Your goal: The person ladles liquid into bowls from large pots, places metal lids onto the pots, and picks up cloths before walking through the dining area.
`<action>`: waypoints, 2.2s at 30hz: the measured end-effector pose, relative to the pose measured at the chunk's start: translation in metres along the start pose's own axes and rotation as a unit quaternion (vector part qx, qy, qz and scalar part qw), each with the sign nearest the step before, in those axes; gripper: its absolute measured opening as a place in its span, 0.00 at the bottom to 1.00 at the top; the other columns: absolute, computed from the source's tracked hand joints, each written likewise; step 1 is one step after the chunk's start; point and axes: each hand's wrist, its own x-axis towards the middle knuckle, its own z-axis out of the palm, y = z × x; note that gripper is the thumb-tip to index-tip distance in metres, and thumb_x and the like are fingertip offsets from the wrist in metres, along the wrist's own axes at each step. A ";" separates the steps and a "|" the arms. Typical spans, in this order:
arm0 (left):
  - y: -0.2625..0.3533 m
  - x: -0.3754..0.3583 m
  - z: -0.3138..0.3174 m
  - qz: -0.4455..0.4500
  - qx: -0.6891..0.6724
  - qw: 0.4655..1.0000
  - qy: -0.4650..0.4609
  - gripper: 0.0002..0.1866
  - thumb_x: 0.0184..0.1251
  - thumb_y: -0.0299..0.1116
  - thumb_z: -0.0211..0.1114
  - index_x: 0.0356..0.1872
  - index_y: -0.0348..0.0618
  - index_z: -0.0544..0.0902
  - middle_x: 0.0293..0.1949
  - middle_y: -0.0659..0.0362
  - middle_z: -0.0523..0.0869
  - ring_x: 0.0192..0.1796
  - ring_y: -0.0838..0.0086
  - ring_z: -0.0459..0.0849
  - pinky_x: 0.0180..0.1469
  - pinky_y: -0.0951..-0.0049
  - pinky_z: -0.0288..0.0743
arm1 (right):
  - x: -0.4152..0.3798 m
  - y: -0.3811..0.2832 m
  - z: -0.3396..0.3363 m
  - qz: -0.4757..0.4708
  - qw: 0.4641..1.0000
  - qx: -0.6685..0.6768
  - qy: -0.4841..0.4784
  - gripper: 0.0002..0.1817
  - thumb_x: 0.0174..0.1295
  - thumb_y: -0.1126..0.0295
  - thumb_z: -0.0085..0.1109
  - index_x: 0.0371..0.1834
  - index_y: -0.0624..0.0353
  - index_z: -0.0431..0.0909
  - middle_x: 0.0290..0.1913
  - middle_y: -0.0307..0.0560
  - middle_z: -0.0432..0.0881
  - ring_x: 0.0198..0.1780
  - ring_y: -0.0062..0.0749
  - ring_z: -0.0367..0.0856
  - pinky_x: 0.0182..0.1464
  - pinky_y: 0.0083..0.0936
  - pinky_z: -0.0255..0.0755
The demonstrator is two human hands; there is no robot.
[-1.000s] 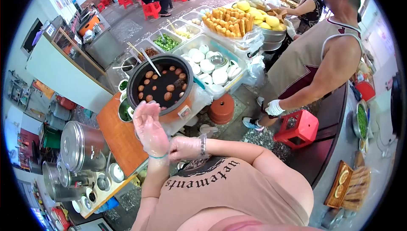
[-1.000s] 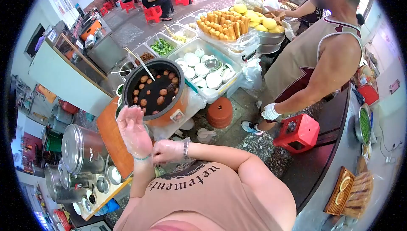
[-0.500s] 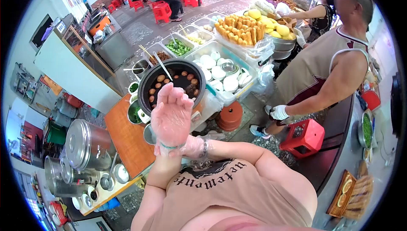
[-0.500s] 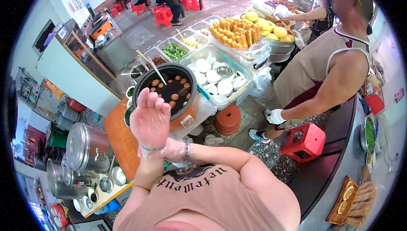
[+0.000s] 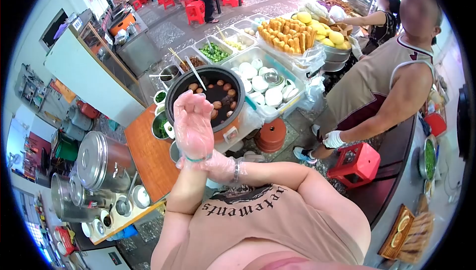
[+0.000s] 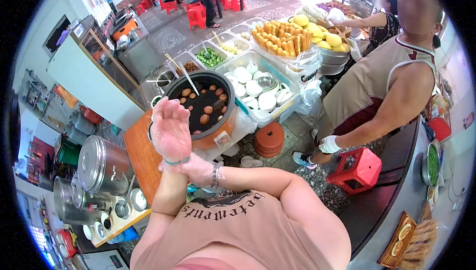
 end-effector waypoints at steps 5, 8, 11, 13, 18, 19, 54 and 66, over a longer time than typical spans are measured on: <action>0.002 -0.002 0.000 0.085 0.062 0.993 0.047 0.22 0.70 0.41 0.53 0.58 0.35 0.71 0.49 0.52 0.81 0.53 0.65 0.80 0.56 0.64 0.75 | -0.004 0.004 0.003 0.008 1.000 -0.004 0.021 0.23 0.59 0.62 0.65 0.54 0.61 0.73 0.49 0.43 0.79 0.52 0.27 0.75 0.58 0.27 0.67; 0.001 0.001 0.002 0.144 0.153 0.976 0.056 0.22 0.70 0.41 0.53 0.57 0.35 0.71 0.47 0.52 0.81 0.52 0.66 0.79 0.55 0.66 0.75 | -0.005 0.004 0.010 0.004 0.997 -0.029 0.065 0.25 0.60 0.64 0.65 0.58 0.61 0.70 0.51 0.41 0.77 0.53 0.25 0.73 0.59 0.27 0.67; -0.005 0.003 -0.002 0.180 0.223 0.958 0.031 0.21 0.71 0.41 0.53 0.57 0.36 0.71 0.47 0.53 0.80 0.52 0.66 0.79 0.54 0.67 0.74 | -0.004 0.001 0.011 0.029 0.991 -0.063 0.113 0.27 0.61 0.65 0.65 0.61 0.60 0.67 0.53 0.39 0.75 0.54 0.22 0.71 0.59 0.25 0.66; -0.008 -0.001 -0.007 0.195 0.287 0.938 0.017 0.21 0.70 0.41 0.53 0.56 0.36 0.71 0.47 0.53 0.80 0.52 0.66 0.79 0.54 0.67 0.74 | -0.004 0.007 0.008 0.062 0.987 -0.071 0.128 0.28 0.61 0.65 0.65 0.62 0.60 0.66 0.54 0.38 0.73 0.54 0.20 0.69 0.59 0.24 0.66; -0.012 -0.006 -0.012 0.222 0.402 0.887 -0.049 0.24 0.45 0.15 0.48 0.48 0.31 0.75 0.47 0.49 0.79 0.50 0.66 0.79 0.55 0.67 0.72 | -0.007 0.018 0.000 0.040 0.983 -0.056 0.173 0.26 0.62 0.67 0.63 0.61 0.60 0.65 0.53 0.37 0.72 0.54 0.20 0.69 0.58 0.21 0.65; -0.010 -0.005 -0.013 0.236 0.445 0.862 -0.067 0.23 0.45 0.15 0.49 0.48 0.32 0.75 0.46 0.49 0.80 0.48 0.64 0.80 0.55 0.66 0.73 | -0.007 0.017 0.001 0.028 0.986 -0.043 0.160 0.25 0.62 0.69 0.62 0.61 0.59 0.65 0.54 0.38 0.72 0.55 0.22 0.70 0.58 0.23 0.66; 0.014 -0.014 0.009 -0.088 -0.072 0.992 -0.056 0.23 0.70 0.36 0.52 0.62 0.35 0.67 0.47 0.56 0.75 0.49 0.71 0.73 0.55 0.69 0.69 | -0.023 -0.008 -0.037 0.074 0.990 -0.032 -0.119 0.52 0.52 0.66 0.72 0.76 0.55 0.44 0.70 0.44 0.63 0.70 0.28 0.58 0.67 0.34 0.62; 0.018 -0.012 0.043 -0.165 -0.354 0.912 -0.125 0.23 0.70 0.35 0.50 0.62 0.35 0.66 0.42 0.59 0.69 0.44 0.71 0.68 0.54 0.68 0.64 | -0.002 -0.005 -0.004 0.021 0.990 -0.026 -0.140 0.37 0.50 0.59 0.73 0.61 0.60 0.67 0.57 0.46 0.73 0.61 0.31 0.69 0.62 0.29 0.63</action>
